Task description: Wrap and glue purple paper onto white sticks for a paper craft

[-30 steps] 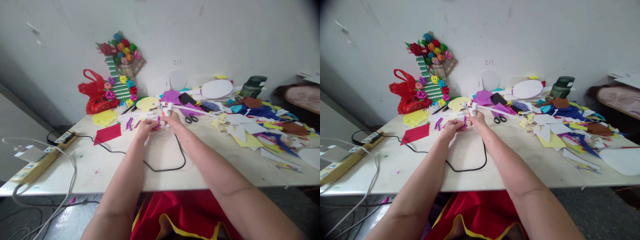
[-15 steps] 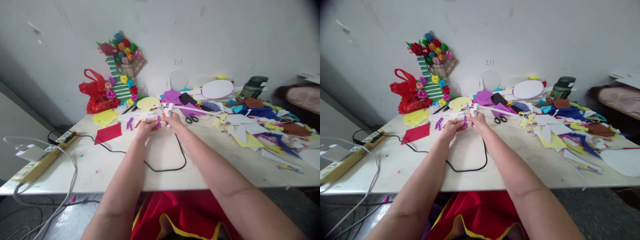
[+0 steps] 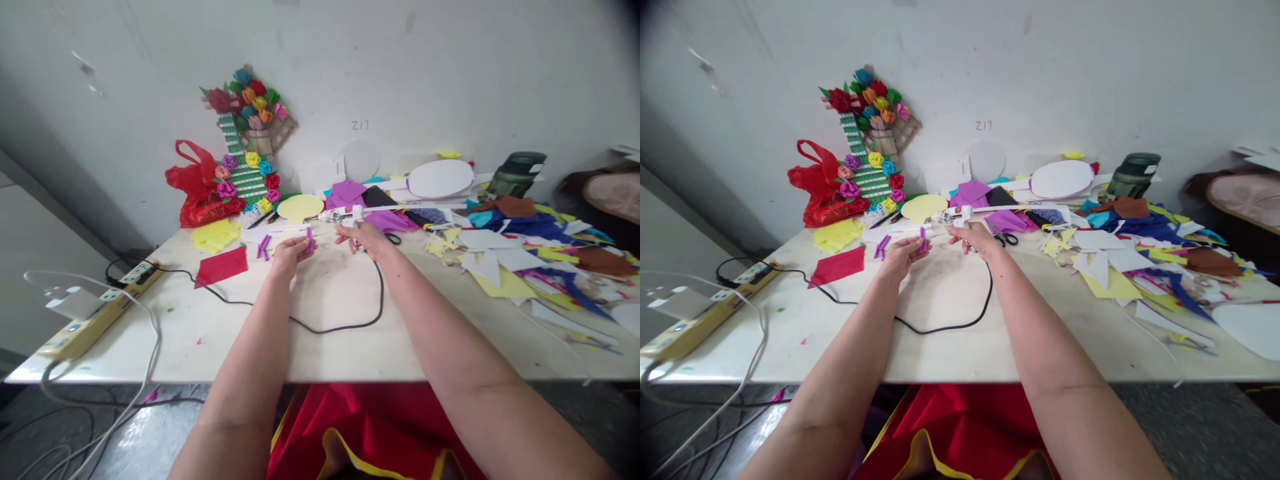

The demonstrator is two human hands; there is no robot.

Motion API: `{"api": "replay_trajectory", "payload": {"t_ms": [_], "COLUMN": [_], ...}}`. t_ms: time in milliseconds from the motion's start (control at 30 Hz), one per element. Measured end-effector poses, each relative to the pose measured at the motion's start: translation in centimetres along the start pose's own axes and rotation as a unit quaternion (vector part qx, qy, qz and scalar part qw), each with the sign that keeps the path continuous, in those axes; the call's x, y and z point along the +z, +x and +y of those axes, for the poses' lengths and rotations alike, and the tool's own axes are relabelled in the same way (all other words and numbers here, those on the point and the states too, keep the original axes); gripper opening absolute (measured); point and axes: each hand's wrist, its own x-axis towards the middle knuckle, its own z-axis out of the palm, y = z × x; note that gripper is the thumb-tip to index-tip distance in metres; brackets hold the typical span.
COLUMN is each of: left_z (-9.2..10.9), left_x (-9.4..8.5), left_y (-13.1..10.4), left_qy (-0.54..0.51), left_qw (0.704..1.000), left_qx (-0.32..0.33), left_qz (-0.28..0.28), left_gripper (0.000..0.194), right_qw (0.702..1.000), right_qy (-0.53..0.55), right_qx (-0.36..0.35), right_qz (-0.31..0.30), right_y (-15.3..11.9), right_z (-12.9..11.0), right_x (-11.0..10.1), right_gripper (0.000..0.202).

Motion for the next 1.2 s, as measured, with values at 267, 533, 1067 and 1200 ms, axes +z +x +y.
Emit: {"api": "replay_trajectory", "payload": {"t_ms": [267,533,1067,1200], "left_z": [-0.5,-0.5,-0.5,-0.4], "left_x": [-0.5,-0.6,-0.4,-0.4], "left_y": [0.5,0.5,0.4,0.3], "left_qy": [0.002,0.004,0.007,0.011], "left_qw": [1.000,1.000,1.000,1.000], "left_qx": [-0.006,-0.002,0.008,0.008], "left_qz": [-0.006,-0.007,0.009,0.007], "left_gripper": [0.026,0.027,0.028,0.029], "right_qw": [0.994,0.990,0.987,0.987], "right_qy": [-0.100,-0.122,-0.147,-0.149], "right_qx": [-0.008,-0.022,-0.034,-0.032], "right_qz": [-0.039,-0.067,-0.053,-0.047], "right_y": [-1.1,-0.4,-0.3,-0.3], "right_z": [-1.2,-0.3,-0.2,-0.3], "right_x": [-0.9,-1.3,-1.1,-1.1], "right_gripper": [0.035,0.034,0.031,0.031]}}
